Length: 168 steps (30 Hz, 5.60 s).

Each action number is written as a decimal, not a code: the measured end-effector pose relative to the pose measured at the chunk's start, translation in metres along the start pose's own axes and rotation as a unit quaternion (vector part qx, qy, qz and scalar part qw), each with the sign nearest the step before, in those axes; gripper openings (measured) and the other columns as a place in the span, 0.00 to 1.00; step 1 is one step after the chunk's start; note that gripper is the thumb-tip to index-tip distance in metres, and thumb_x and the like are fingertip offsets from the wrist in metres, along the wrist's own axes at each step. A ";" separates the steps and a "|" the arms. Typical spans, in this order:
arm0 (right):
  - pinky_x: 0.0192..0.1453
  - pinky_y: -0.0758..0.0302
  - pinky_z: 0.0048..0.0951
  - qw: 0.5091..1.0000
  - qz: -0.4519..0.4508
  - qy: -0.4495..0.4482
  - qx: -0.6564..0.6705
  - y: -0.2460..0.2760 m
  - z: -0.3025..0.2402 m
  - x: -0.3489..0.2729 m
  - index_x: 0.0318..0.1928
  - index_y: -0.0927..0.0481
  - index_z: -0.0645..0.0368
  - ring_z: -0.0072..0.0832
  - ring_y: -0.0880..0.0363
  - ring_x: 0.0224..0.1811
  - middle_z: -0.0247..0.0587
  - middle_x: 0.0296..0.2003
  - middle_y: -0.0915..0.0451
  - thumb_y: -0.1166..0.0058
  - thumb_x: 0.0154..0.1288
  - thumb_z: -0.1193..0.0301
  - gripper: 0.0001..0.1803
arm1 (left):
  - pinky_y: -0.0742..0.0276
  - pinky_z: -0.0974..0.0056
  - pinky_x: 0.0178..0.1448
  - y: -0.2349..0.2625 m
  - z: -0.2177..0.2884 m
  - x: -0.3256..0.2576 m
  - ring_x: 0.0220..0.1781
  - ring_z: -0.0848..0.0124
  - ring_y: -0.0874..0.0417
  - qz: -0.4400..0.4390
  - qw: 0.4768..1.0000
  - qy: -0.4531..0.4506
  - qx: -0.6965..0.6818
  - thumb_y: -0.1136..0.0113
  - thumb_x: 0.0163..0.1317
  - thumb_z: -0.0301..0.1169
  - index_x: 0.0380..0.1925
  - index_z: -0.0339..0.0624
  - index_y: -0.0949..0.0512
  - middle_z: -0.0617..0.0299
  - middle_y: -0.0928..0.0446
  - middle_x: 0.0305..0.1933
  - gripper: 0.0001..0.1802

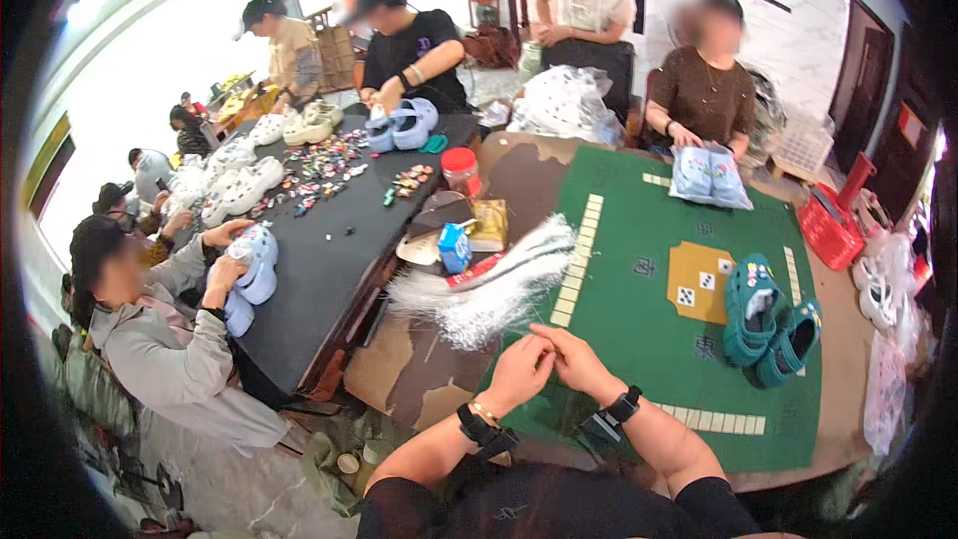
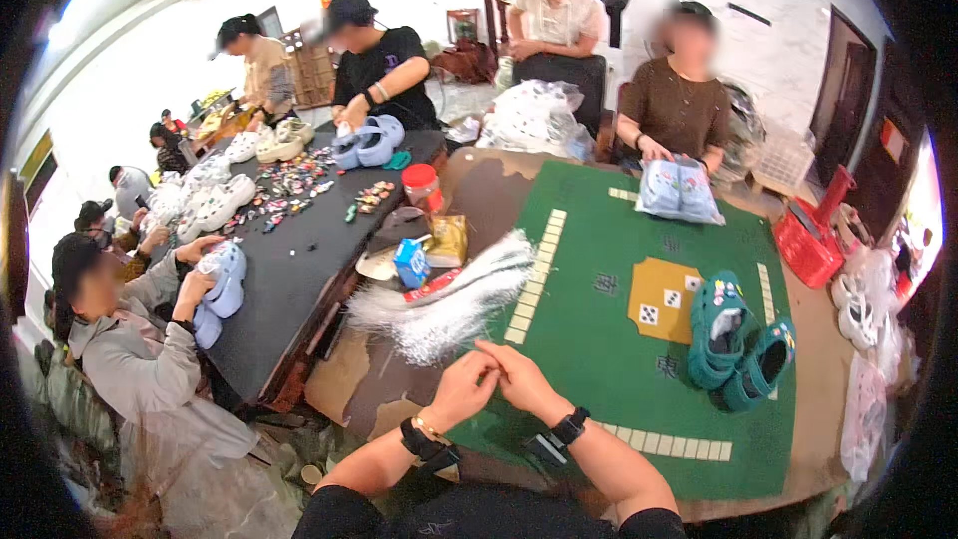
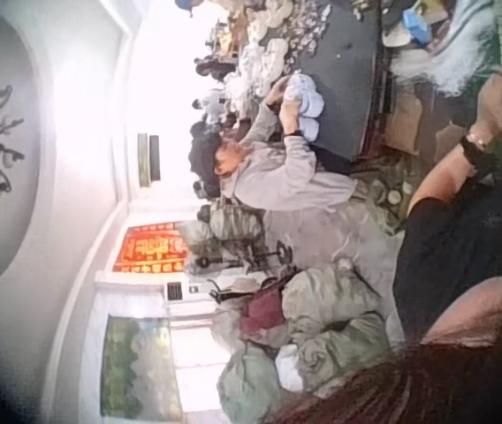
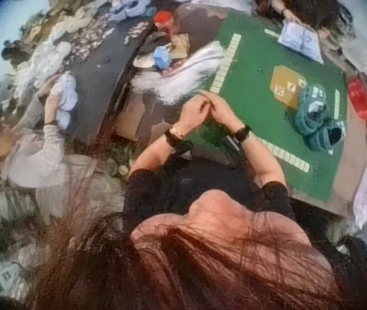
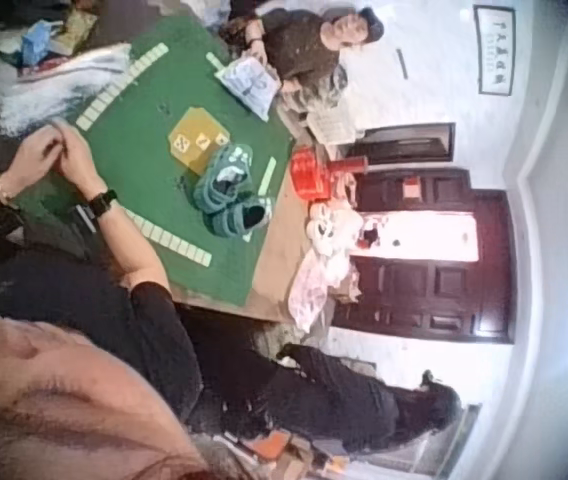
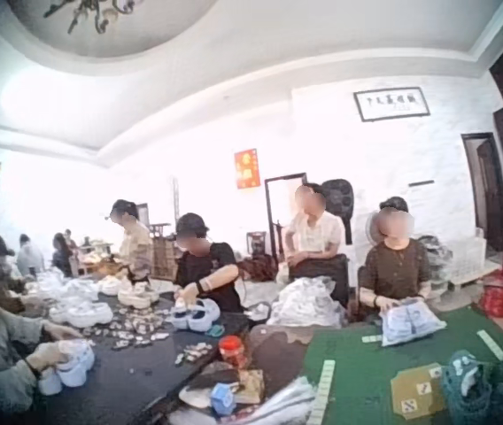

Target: Applying decorative charms to foam clogs in a workshop setting.

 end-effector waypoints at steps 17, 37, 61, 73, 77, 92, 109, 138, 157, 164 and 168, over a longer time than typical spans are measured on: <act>0.44 0.23 0.32 0.996 0.014 -0.073 -0.039 0.017 0.020 -0.013 0.43 0.17 0.61 0.35 0.17 0.39 0.45 0.39 0.16 0.48 0.68 0.70 0.10 | 0.59 0.40 0.76 -0.021 -0.172 0.031 0.77 0.47 0.53 -0.131 0.915 0.088 0.372 0.46 0.57 0.65 0.72 0.47 0.47 0.46 0.51 0.76 0.51; 0.36 0.29 0.23 0.891 0.412 -0.171 -0.086 0.250 0.059 -0.244 0.38 0.20 0.66 0.21 0.26 0.30 0.34 0.31 0.21 0.56 0.73 0.69 0.14 | 0.56 0.40 0.75 -0.022 -0.188 0.039 0.78 0.48 0.52 -0.109 0.909 0.129 0.380 0.50 0.61 0.62 0.72 0.47 0.45 0.45 0.50 0.76 0.46; 0.43 0.27 0.33 0.962 0.182 -0.193 -0.060 0.121 0.040 -0.197 0.34 0.20 0.68 0.37 0.21 0.36 0.48 0.32 0.20 0.52 0.64 0.76 0.08 | 0.35 0.51 0.67 -0.123 0.023 -0.044 0.66 0.50 0.34 -0.274 0.960 -0.057 0.001 0.37 0.57 0.33 0.66 0.41 0.38 0.48 0.41 0.71 0.37; 0.41 0.21 0.28 0.923 0.129 -0.213 0.294 0.102 0.026 -0.158 0.47 0.20 0.65 0.26 0.19 0.33 0.46 0.34 0.16 0.54 0.68 0.75 0.12 | 0.23 0.55 0.35 -0.046 0.024 -0.023 0.32 0.56 0.20 -0.214 0.965 -0.012 0.153 0.47 0.65 0.35 0.32 0.45 0.24 0.58 0.24 0.29 0.07; 0.36 0.24 0.25 0.901 0.189 -0.280 0.271 0.112 0.073 -0.186 0.53 0.24 0.63 0.23 0.20 0.30 0.42 0.33 0.17 0.54 0.71 0.73 0.13 | 0.24 0.57 0.26 0.057 0.042 0.034 0.25 0.59 0.20 -0.008 0.944 0.002 0.329 0.45 0.63 0.33 0.29 0.46 0.26 0.59 0.25 0.23 0.06; 0.25 0.28 0.19 0.893 0.219 -0.354 0.173 0.092 0.129 -0.222 0.40 0.21 0.65 0.19 0.25 0.24 0.37 0.27 0.19 0.53 0.68 0.74 0.08 | 0.21 0.56 0.30 -0.005 -0.129 0.060 0.35 0.59 0.19 -0.012 0.879 0.109 0.463 0.49 0.61 0.29 0.52 0.41 0.29 0.49 0.27 0.48 0.18; 0.20 0.35 0.15 0.886 0.247 -0.343 0.189 0.095 0.136 -0.221 0.38 0.22 0.60 0.15 0.29 0.18 0.34 0.24 0.21 0.52 0.69 0.74 0.06 | 0.42 0.75 0.21 -0.175 -0.021 -0.094 0.17 0.84 0.34 -0.370 0.768 0.315 -0.418 0.44 0.68 0.42 0.39 0.44 0.22 0.72 0.28 0.19 0.13; 0.23 0.31 0.19 0.845 0.311 -0.351 0.255 0.100 0.141 -0.226 0.53 0.27 0.53 0.18 0.26 0.28 0.34 0.38 0.22 0.49 0.69 0.68 0.14 | 0.45 0.75 0.17 -0.181 -0.010 -0.088 0.14 0.84 0.36 -0.383 0.778 0.281 -0.410 0.46 0.68 0.39 0.38 0.45 0.24 0.71 0.29 0.18 0.10; 0.54 0.21 0.36 0.720 0.414 -0.175 0.529 0.174 0.058 -0.185 0.71 0.44 0.47 0.35 0.29 0.59 0.41 0.65 0.39 0.52 0.69 0.45 0.37 | 0.46 0.75 0.16 -0.185 -0.017 -0.093 0.13 0.84 0.38 -0.386 0.764 0.286 -0.431 0.47 0.70 0.39 0.39 0.45 0.24 0.70 0.29 0.18 0.11; 0.52 0.20 0.39 0.703 0.378 -0.170 0.578 0.154 0.056 -0.173 0.67 0.39 0.49 0.36 0.28 0.58 0.40 0.58 0.31 0.52 0.69 0.45 0.34 | 0.46 0.75 0.16 -0.182 -0.015 -0.094 0.13 0.84 0.38 -0.384 0.768 0.287 -0.424 0.47 0.69 0.39 0.40 0.45 0.24 0.70 0.29 0.19 0.10; 0.52 0.20 0.41 0.696 0.360 -0.199 0.588 0.120 0.052 -0.162 0.67 0.39 0.49 0.37 0.27 0.57 0.40 0.56 0.30 0.52 0.69 0.45 0.34 | 0.46 0.75 0.16 -0.182 -0.009 -0.090 0.13 0.84 0.37 -0.388 0.771 0.282 -0.418 0.46 0.68 0.40 0.40 0.45 0.24 0.71 0.29 0.18 0.11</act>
Point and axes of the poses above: each hand's wrist, its own x-axis towards the middle knuckle, its own y-axis out of the back of the hand, z = x × y, the point moved 10 cm from there along x, towards the middle knuckle
